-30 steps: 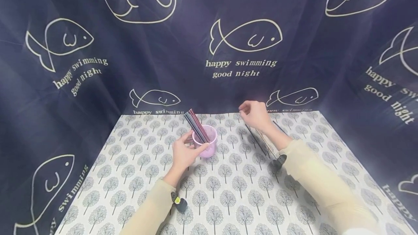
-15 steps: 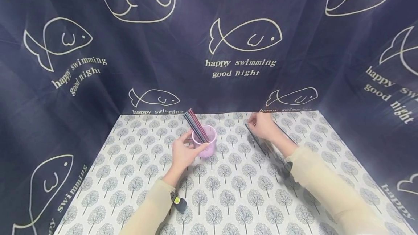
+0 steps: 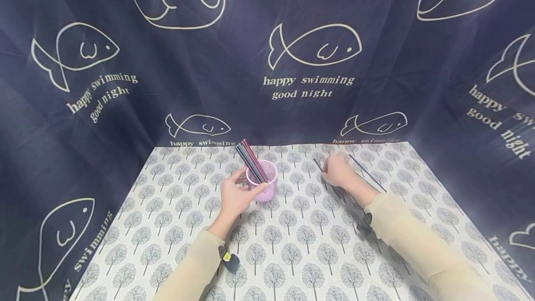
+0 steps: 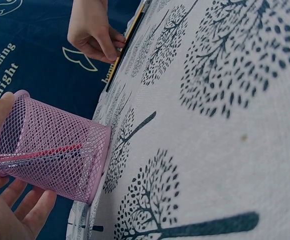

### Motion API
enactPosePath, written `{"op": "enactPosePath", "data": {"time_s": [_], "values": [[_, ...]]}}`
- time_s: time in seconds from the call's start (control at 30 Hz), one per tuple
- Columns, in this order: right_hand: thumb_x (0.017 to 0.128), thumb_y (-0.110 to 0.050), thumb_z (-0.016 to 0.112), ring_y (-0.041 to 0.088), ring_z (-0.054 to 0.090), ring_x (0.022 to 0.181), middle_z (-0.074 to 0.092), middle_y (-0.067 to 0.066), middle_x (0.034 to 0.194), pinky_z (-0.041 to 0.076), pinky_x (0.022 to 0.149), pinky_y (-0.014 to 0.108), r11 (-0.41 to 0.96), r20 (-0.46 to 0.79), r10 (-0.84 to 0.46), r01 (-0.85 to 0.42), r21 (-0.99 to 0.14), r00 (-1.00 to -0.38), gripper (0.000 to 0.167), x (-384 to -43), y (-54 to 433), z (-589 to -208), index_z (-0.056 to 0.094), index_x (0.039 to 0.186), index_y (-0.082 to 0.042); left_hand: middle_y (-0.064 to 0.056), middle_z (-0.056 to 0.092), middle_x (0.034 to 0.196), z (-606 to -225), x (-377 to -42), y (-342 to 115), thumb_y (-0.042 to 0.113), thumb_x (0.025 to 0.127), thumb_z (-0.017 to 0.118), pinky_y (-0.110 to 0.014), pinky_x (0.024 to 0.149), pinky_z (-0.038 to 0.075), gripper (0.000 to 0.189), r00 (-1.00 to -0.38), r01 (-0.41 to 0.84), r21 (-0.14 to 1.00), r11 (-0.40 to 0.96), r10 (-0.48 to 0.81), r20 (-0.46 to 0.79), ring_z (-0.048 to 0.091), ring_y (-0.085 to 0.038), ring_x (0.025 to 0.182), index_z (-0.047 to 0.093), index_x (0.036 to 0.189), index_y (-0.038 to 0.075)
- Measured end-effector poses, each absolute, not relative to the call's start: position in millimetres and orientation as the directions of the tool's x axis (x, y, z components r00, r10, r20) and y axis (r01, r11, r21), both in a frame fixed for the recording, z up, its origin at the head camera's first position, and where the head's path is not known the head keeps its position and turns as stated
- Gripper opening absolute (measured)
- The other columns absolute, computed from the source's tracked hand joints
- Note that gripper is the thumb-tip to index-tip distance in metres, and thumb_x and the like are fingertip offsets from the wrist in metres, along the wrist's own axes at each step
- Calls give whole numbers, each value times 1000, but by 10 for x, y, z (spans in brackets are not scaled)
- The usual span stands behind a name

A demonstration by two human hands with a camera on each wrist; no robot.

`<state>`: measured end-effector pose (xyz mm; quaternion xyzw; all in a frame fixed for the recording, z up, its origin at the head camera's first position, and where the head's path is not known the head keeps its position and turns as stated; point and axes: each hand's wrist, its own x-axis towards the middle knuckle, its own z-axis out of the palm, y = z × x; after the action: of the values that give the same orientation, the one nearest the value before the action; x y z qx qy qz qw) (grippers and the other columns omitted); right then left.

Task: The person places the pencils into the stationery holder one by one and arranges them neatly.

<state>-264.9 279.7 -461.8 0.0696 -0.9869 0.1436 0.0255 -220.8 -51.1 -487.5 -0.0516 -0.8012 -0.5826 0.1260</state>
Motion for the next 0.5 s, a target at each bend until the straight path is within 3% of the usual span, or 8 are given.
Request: {"op": "enactPosePath", "data": {"time_s": [0.17,0.37,0.5], "values": [[90,-7,76,15,61,48,70,11,60,55,43,23,957,33,-97,-103,-271,-995,16,-2625,2781,-4651,75,77,2,-20,77,121,-4878,-2206,-508,32,72,100,-36,79,71,78,-964,226,922,316,-65,258,77,-38,100,69,137,2],[96,-4,69,15,63,47,68,12,61,54,38,20,965,3,-75,-73,-251,-997,20,-2599,2756,-4695,71,103,15,-19,78,121,-4895,-2213,-512,31,71,101,-36,78,71,77,-964,223,920,322,-68,257,78,-37,98,69,137,3],[93,-2,69,15,62,47,66,10,58,54,39,21,960,15,-87,-88,-266,-996,13,-2618,2747,-4673,74,91,10,-18,77,121,-4895,-2217,-513,31,71,101,-38,80,71,78,-965,219,921,321,-68,253,77,-38,100,69,137,4]]}}
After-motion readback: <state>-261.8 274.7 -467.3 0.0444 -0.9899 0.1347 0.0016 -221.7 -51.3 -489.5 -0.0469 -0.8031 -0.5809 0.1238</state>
